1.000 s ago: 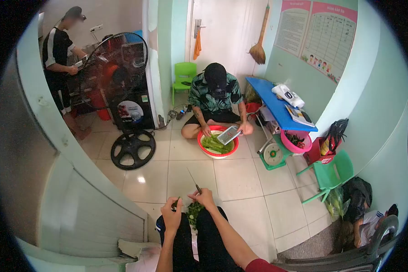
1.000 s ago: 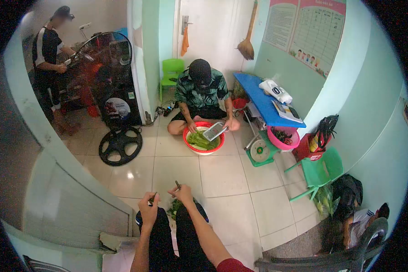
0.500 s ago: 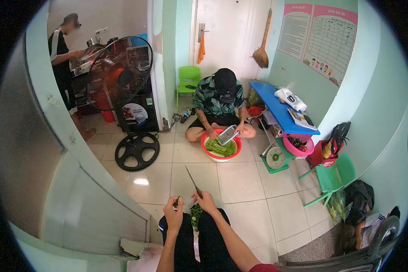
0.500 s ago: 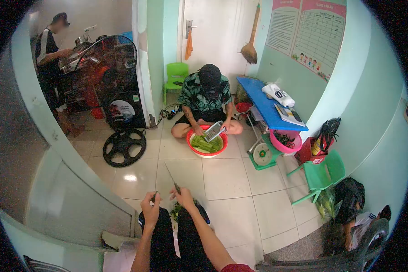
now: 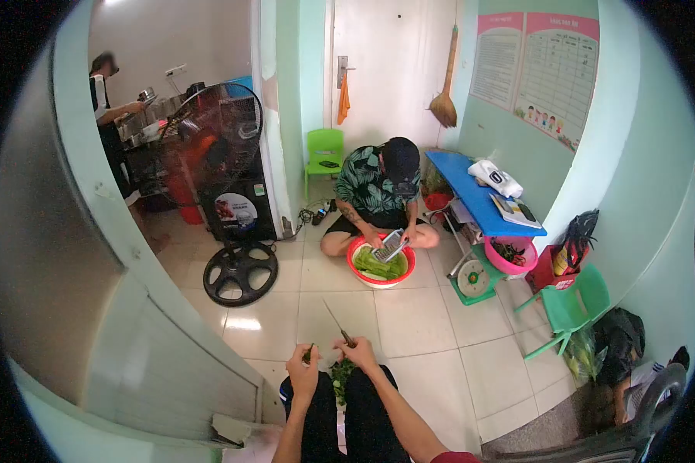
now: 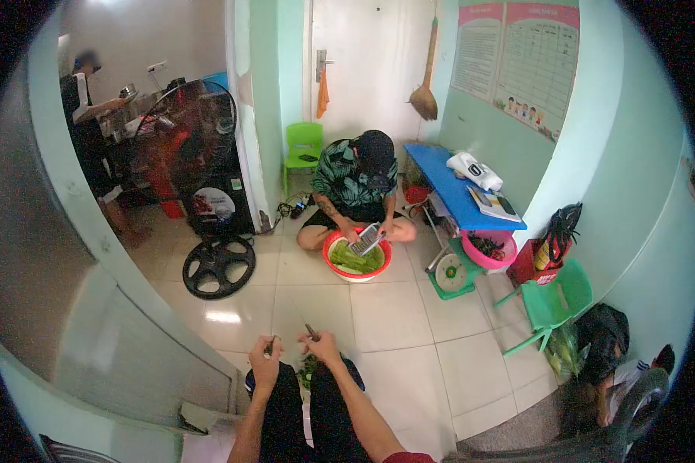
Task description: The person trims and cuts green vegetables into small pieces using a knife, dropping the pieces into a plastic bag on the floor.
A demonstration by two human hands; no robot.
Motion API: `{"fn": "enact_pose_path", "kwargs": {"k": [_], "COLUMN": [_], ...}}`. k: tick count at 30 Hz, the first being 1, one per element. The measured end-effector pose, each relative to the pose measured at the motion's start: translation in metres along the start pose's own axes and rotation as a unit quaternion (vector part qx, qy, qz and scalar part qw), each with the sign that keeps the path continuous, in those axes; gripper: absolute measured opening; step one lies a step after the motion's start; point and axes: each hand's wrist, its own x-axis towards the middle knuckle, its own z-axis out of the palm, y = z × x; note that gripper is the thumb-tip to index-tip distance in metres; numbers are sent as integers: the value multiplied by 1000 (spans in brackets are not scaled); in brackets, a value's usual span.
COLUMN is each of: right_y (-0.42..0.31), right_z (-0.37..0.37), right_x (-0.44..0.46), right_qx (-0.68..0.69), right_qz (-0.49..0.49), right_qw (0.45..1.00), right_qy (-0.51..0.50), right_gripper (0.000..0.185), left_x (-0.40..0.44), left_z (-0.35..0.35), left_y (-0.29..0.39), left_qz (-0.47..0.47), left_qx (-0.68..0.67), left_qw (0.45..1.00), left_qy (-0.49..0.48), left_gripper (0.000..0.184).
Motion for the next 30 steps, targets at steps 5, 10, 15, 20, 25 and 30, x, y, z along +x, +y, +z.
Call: {"fn": "enact_pose_path", "kwargs": {"k": [5,10,15,20,25,30], "right_y": [7,10,0,-4,-2,-25], "right_z": [-3,5,5,4,5,1], "right_x": [7,3,-5,-21,-27,-38], "right_qx": [14,-10,-16,60,80,71], "right_qz": [62,-64,-61,-60,-92,-49], "right_qw": [998,998,998,996,992,995], "right_qy": [-10,1,19,0,45,58], "right_gripper": [29,23,31,38,31,30], "left_x": [1,1,1,0,3,2], "left_z": [1,1,2,0,0,1], "left_y": [-11,-11,-18,-15,-18,-18], "left_qz": [18,-6,13,-1,32,15], "left_qx": [-12,-24,-16,-13,25,0], "left_qw": [1000,999,998,998,997,999], "left_qy": [15,28,53,66,58,35], "left_gripper": [17,14,16,16,18,17]}}
